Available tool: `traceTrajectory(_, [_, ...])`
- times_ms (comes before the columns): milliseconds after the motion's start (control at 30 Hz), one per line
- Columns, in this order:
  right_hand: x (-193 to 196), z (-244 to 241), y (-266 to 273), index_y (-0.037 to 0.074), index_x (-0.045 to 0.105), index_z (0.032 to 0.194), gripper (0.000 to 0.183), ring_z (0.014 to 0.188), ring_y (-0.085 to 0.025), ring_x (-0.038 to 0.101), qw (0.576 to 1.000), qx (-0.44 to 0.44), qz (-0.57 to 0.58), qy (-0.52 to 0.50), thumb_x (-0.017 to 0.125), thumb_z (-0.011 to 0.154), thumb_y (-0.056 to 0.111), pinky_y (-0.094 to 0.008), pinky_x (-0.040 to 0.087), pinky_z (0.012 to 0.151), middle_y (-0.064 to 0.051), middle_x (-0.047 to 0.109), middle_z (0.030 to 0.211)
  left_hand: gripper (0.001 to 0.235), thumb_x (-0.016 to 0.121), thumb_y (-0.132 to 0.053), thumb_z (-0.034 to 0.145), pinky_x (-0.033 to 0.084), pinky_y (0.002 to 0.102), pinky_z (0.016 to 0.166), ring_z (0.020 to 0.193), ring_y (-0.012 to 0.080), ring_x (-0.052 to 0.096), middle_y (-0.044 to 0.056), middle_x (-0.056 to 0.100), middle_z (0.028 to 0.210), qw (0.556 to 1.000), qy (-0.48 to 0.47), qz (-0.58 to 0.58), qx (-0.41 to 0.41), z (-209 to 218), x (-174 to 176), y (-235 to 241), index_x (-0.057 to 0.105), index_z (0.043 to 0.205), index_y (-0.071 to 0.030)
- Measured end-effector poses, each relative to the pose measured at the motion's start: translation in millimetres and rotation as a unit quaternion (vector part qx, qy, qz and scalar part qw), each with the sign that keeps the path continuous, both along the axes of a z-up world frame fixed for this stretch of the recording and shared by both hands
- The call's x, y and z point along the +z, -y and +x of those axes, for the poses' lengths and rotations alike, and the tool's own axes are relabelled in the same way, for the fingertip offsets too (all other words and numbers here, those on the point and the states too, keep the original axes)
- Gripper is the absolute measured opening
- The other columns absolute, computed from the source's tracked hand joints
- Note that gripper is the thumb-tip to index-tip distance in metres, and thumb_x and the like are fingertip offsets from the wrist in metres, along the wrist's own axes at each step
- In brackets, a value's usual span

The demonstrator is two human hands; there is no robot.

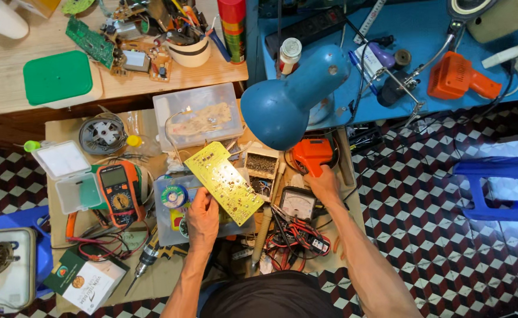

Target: The person works at a cluttered electronics workbench, handling a yellow circuit board and using a heat gun to apply heat to specific areas. They also open a small plastic container, retrieve a component, and place it on the board before continuing to heat and inspect the assembly.

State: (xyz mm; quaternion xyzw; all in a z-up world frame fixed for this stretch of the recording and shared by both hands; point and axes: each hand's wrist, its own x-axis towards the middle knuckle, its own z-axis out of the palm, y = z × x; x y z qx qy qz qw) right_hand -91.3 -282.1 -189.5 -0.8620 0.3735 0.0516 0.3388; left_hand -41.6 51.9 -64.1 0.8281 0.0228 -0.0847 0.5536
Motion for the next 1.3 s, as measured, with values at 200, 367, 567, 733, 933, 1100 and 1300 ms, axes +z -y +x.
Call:
traceTrajectory(200, [90, -42, -19, 0.001, 0.070, 0.109, 0.044, 0.085, -0.030, 0.071, 0.997, -0.052, 0.063, 0.016, 0.078, 0.083, 0.036, -0.040, 0.054, 0.078, -0.019, 0.075, 0.092, 0.011, 0.060, -0.013, 0.102, 0.048, 0.027, 0.063, 0.070, 0.0069, 0.061, 0.007, 0.076, 0.081, 0.999, -0.022, -0.027, 0.010, -2, -2, 3, 0.064, 0.106, -0.003])
traceTrajectory(367, [169, -104, -73, 0.008, 0.063, 0.118, 0.041, 0.079, -0.016, 0.070, 0.942, -0.115, 0.235, 0.208, 0.076, 0.085, 0.029, -0.029, 0.055, 0.064, -0.010, 0.074, 0.095, 0.012, 0.060, -0.013, 0.101, 0.050, 0.025, 0.065, 0.073, 0.0048, 0.063, 0.005, 0.077, 0.083, 0.998, -0.008, -0.058, 0.004, -1, -5, 3, 0.062, 0.107, -0.003])
traceTrajectory(567, [156, -73, -80, 0.005, 0.073, 0.110, 0.027, 0.063, -0.011, 0.063, 0.877, -0.101, 0.429, 0.191, 0.072, 0.089, 0.023, -0.024, 0.052, 0.056, -0.007, 0.071, 0.082, 0.012, 0.060, -0.014, 0.104, 0.048, 0.027, 0.064, 0.070, 0.0083, 0.058, 0.008, 0.073, 0.079, 0.999, -0.011, -0.039, -0.009, -1, -6, 2, 0.062, 0.107, -0.003])
traceTrajectory(733, [113, -43, -92, -0.002, 0.070, 0.099, 0.025, 0.055, -0.014, 0.061, 0.948, -0.046, 0.293, 0.114, 0.071, 0.092, 0.022, -0.030, 0.047, 0.048, -0.007, 0.068, 0.070, 0.012, 0.059, -0.015, 0.102, 0.048, 0.026, 0.063, 0.068, 0.0065, 0.061, 0.005, 0.075, 0.080, 0.998, 0.007, -0.053, -0.016, -1, -7, 2, 0.060, 0.106, -0.004])
traceTrajectory(933, [72, -17, -104, -0.007, 0.073, 0.084, 0.040, 0.051, -0.018, 0.062, 0.979, -0.003, 0.190, 0.079, 0.073, 0.091, 0.033, -0.033, 0.048, 0.050, -0.010, 0.066, 0.059, 0.012, 0.059, -0.015, 0.104, 0.048, 0.025, 0.065, 0.071, 0.0051, 0.059, 0.006, 0.075, 0.080, 0.998, 0.001, -0.068, -0.018, -1, -10, 0, 0.060, 0.106, -0.004])
traceTrajectory(1100, [72, -18, -108, -0.006, 0.072, 0.079, 0.045, 0.050, -0.018, 0.064, 0.982, -0.015, 0.172, 0.071, 0.074, 0.088, 0.038, -0.034, 0.050, 0.051, -0.010, 0.066, 0.058, 0.012, 0.059, -0.015, 0.104, 0.049, 0.025, 0.066, 0.073, 0.0043, 0.060, 0.006, 0.076, 0.083, 0.996, 0.001, -0.089, -0.016, -1, -9, 0, 0.060, 0.106, -0.003])
traceTrajectory(1300, [79, -23, -114, -0.006, 0.071, 0.079, 0.043, 0.052, -0.018, 0.063, 0.982, 0.000, 0.162, 0.100, 0.074, 0.087, 0.035, -0.034, 0.049, 0.052, -0.011, 0.066, 0.059, 0.012, 0.059, -0.014, 0.103, 0.050, 0.026, 0.069, 0.075, 0.0053, 0.064, 0.007, 0.077, 0.086, 0.997, -0.002, -0.082, -0.015, -1, -8, 0, 0.060, 0.107, -0.003])
